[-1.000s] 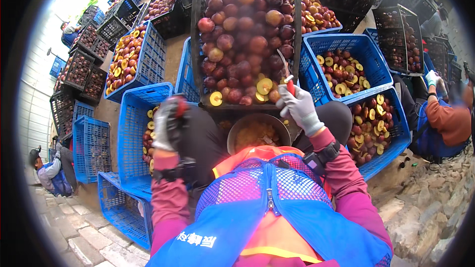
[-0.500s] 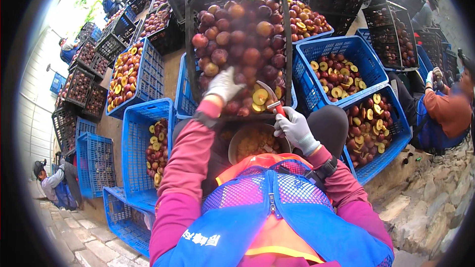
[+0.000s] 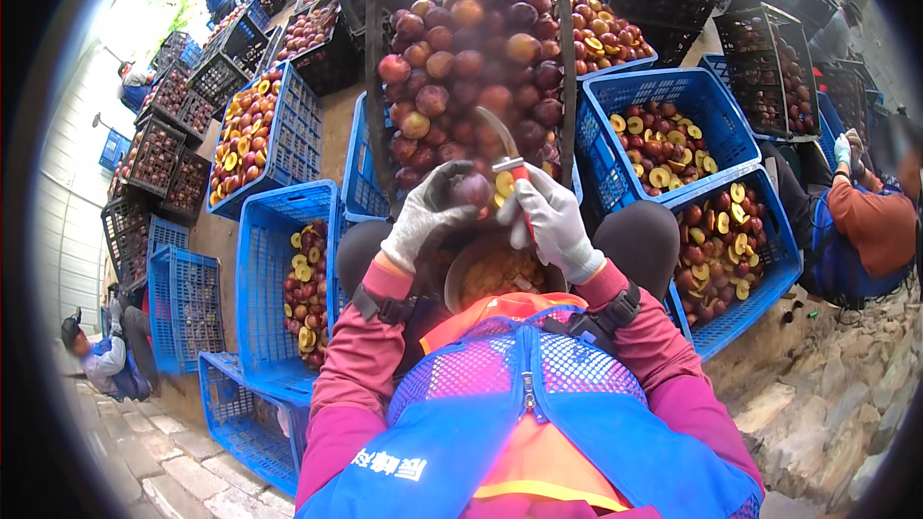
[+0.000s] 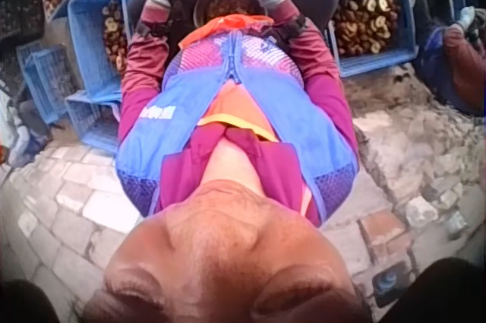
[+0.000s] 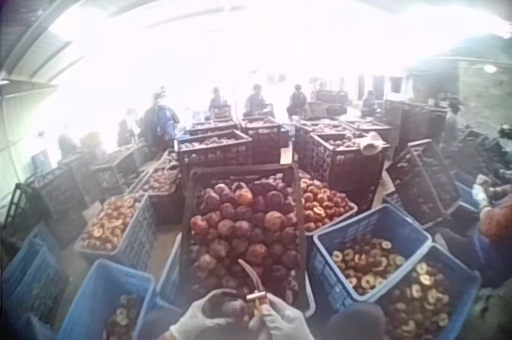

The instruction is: The recorder is peeling and pitting plums or nectarines using a small hand knife.

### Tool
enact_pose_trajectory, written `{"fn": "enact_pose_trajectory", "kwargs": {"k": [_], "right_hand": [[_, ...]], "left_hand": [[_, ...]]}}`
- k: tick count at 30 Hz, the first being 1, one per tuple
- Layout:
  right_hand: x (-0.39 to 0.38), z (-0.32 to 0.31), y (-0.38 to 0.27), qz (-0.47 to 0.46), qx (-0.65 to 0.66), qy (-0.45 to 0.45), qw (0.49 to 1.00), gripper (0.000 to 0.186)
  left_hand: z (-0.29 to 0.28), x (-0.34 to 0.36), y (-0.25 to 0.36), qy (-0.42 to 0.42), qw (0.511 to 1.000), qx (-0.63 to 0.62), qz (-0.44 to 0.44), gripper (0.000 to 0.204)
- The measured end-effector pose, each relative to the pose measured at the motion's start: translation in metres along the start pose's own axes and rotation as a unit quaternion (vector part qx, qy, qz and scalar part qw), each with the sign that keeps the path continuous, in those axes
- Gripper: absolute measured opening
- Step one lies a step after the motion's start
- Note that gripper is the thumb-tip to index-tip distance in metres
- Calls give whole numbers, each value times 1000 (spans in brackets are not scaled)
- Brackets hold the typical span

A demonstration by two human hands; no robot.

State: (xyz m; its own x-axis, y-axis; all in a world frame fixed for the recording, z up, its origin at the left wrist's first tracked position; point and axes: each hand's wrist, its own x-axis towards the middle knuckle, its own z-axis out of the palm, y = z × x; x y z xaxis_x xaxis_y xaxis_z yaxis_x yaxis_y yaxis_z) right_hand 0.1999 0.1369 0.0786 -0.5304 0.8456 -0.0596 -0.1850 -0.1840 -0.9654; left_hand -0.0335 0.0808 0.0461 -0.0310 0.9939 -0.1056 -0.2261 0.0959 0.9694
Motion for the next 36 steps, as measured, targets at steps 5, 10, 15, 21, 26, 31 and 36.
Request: {"fn": "enact_pose_trajectory", "kwargs": {"k": [5,10,15,21,26,31,36], "right_hand": [[-2,31,-5,58,-40,-36,997,34],[-6,53,15,92,-34,-55,994,42],[-3,73,39,97,-58,-81,990,45],[11,79,85,46,-144,-78,985,49],[27,78,117,-195,-384,-43,901,49],[18,90,101,-19,-417,-53,907,45],[19,82,105,57,-381,-54,921,40]], "left_hand": [[-45,-24,-41,47,969,232,66,79],[-54,-38,-60,100,947,296,73,74],[-57,-47,-66,134,923,349,89,80],[-62,-53,-54,110,945,299,70,71],[-73,-51,-74,118,930,334,101,80],[-73,-50,-85,97,899,416,99,86],[-63,-47,-78,79,883,461,49,88]]}}
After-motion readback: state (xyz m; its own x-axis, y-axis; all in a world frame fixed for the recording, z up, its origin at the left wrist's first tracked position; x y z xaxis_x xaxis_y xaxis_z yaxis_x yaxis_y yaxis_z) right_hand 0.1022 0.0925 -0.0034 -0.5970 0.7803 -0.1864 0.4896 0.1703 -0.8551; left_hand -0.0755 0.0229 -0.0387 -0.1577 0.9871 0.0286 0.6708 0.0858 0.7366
